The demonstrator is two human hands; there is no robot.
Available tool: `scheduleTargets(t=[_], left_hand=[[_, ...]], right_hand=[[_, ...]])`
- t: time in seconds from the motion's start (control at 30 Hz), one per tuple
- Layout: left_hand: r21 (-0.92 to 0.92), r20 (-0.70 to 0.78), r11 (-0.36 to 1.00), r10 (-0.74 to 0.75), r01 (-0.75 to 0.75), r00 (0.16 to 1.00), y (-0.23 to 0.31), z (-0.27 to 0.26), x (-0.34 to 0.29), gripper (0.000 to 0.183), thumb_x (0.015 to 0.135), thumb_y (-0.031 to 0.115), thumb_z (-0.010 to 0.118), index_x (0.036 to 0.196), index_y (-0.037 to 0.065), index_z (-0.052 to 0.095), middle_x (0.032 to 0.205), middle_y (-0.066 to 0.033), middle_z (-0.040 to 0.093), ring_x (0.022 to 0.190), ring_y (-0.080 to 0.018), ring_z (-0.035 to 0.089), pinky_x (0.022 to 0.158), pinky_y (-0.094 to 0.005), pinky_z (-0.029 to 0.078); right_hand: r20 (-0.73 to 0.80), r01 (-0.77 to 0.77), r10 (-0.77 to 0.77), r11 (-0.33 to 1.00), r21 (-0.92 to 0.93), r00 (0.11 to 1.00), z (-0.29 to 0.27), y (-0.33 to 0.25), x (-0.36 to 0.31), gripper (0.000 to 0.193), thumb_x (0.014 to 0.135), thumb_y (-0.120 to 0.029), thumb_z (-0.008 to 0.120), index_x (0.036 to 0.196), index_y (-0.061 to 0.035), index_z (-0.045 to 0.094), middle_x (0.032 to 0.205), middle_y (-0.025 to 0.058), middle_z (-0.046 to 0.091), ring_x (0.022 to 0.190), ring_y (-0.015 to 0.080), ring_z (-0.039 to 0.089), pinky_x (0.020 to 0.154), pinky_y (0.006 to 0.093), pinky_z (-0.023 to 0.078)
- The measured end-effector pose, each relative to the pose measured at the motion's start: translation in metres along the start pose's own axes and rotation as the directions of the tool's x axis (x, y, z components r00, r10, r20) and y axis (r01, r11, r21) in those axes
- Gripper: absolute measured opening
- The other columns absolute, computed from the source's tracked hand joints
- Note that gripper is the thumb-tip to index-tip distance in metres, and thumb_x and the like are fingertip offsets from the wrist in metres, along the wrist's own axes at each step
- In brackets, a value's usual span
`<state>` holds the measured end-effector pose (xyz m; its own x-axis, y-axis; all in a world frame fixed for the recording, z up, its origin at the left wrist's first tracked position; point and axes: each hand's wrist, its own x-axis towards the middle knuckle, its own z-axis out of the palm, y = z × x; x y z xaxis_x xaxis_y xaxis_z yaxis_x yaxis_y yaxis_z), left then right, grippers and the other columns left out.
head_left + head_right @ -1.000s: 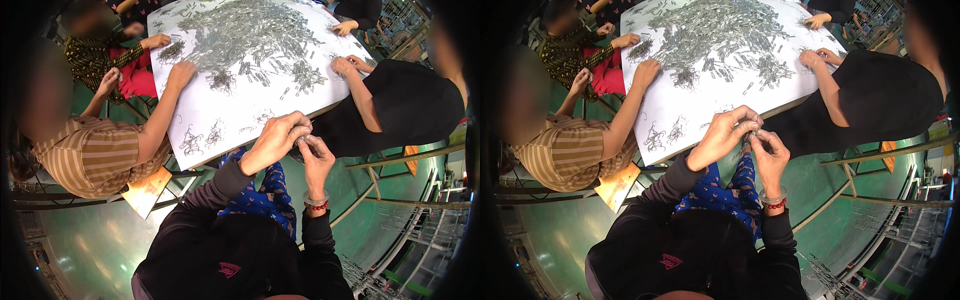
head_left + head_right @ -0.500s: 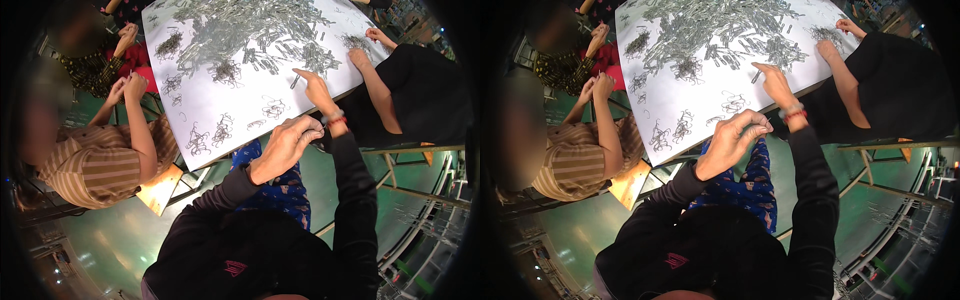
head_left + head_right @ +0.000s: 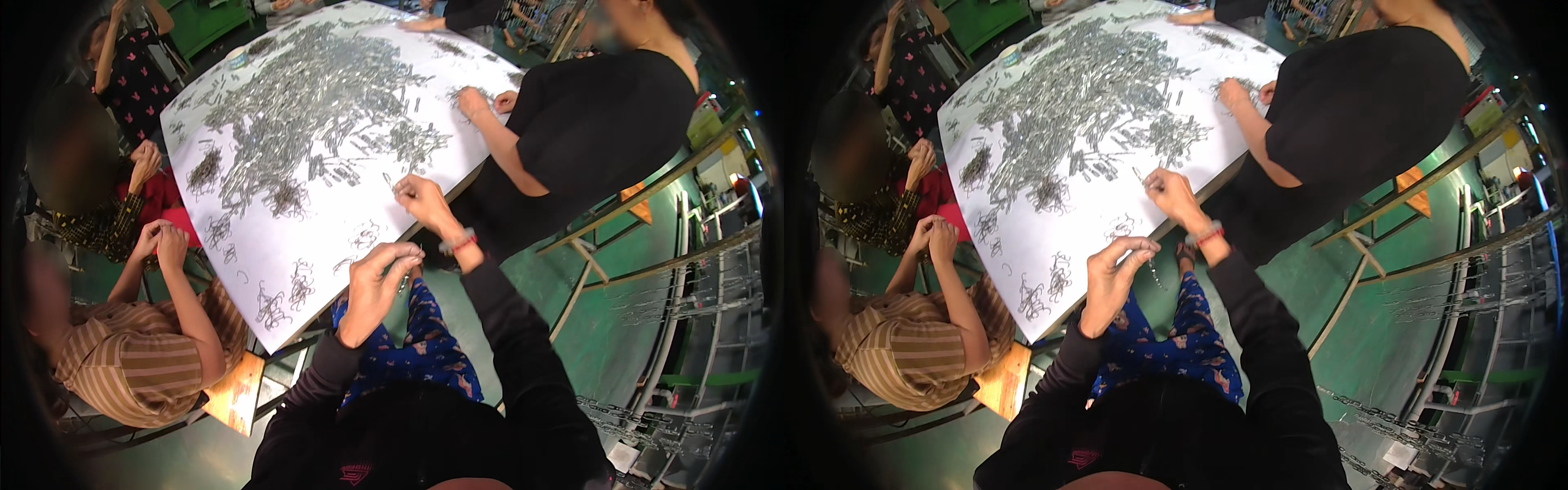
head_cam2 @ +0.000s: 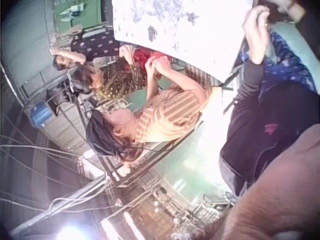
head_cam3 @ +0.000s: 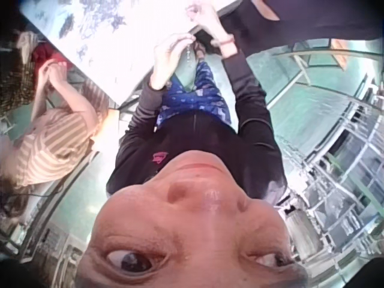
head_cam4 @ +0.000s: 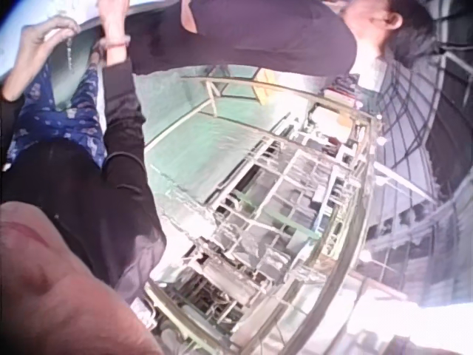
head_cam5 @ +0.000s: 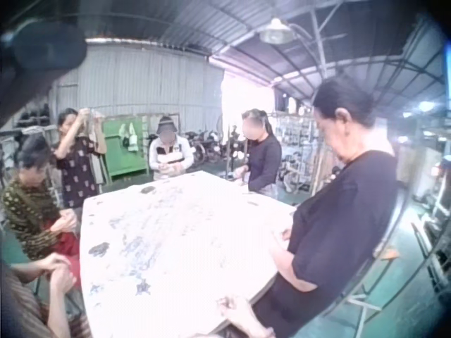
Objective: The person attaches metal clips to a hanging rack in a workshop setting, working alongside other people at a table.
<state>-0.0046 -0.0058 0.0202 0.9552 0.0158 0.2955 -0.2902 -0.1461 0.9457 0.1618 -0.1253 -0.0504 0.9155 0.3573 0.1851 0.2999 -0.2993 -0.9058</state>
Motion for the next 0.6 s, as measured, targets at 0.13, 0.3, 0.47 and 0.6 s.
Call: scheduleTargets(t=[0.13, 0.3, 0.47, 0.6], left_hand=[[-0.062, -0.022, 0.997, -0.039, 0.037, 0.999, 0.000, 0.011, 0.002, 0.007, 0.084, -0.002, 0.060, 0.090, -0.004, 0.063, 0.084, -0.0093, 0.067, 0.083, -0.0118, 0.062, 0.075, -0.0248, 0.049], [-0.015, -0.020, 0.999, -0.046, 0.045, 0.999, 0.003, 0.011, 0.006, 0.008, 0.085, 0.003, 0.061, 0.091, -0.001, 0.063, 0.080, -0.0078, 0.067, 0.071, -0.0122, 0.063, 0.064, -0.0255, 0.049], [0.032, 0.031, 0.998, 0.055, -0.056, 0.998, 0.002, 0.010, 0.004, 0.010, 0.085, 0.009, 0.059, 0.091, 0.002, 0.061, 0.086, -0.0121, 0.065, 0.078, -0.0284, 0.064, 0.069, -0.0337, 0.049], [0.181, 0.042, 0.949, 0.254, -0.258, 0.966, -0.012, 0.015, 0.004, 0.013, 0.084, 0.008, 0.062, 0.094, 0.001, 0.060, 0.084, -0.0104, 0.064, 0.073, -0.0209, 0.063, 0.065, -0.0300, 0.050]], right_hand=[[-0.090, -0.057, 0.113, 0.877, 0.477, 0.990, -0.037, -0.070, -0.069, 0.014, 0.077, 0.001, 0.067, 0.089, 0.0045, 0.063, 0.075, 0.0071, 0.063, 0.062, 0.0098, 0.054, 0.055, 0.0224, 0.044], [-0.096, -0.005, 0.082, 0.784, 0.621, 0.992, -0.043, -0.112, -0.102, 0.011, 0.078, 0.006, 0.064, 0.088, 0.0033, 0.063, 0.075, 0.0061, 0.063, 0.061, 0.0092, 0.054, 0.055, 0.0212, 0.044], [-0.183, 0.004, 0.112, 0.843, 0.538, 0.977, -0.042, -0.111, -0.111, 0.012, 0.077, 0.003, 0.065, 0.088, 0.0040, 0.063, 0.076, 0.0066, 0.064, 0.061, 0.0081, 0.054, 0.056, 0.0200, 0.042], [-0.345, 0.150, 0.061, 0.819, 0.554, 0.937, -0.035, -0.113, -0.117, 0.013, 0.076, 0.010, 0.062, 0.087, 0.0039, 0.061, 0.079, 0.0091, 0.063, 0.061, 0.0076, 0.050, 0.052, 0.0202, 0.037]])
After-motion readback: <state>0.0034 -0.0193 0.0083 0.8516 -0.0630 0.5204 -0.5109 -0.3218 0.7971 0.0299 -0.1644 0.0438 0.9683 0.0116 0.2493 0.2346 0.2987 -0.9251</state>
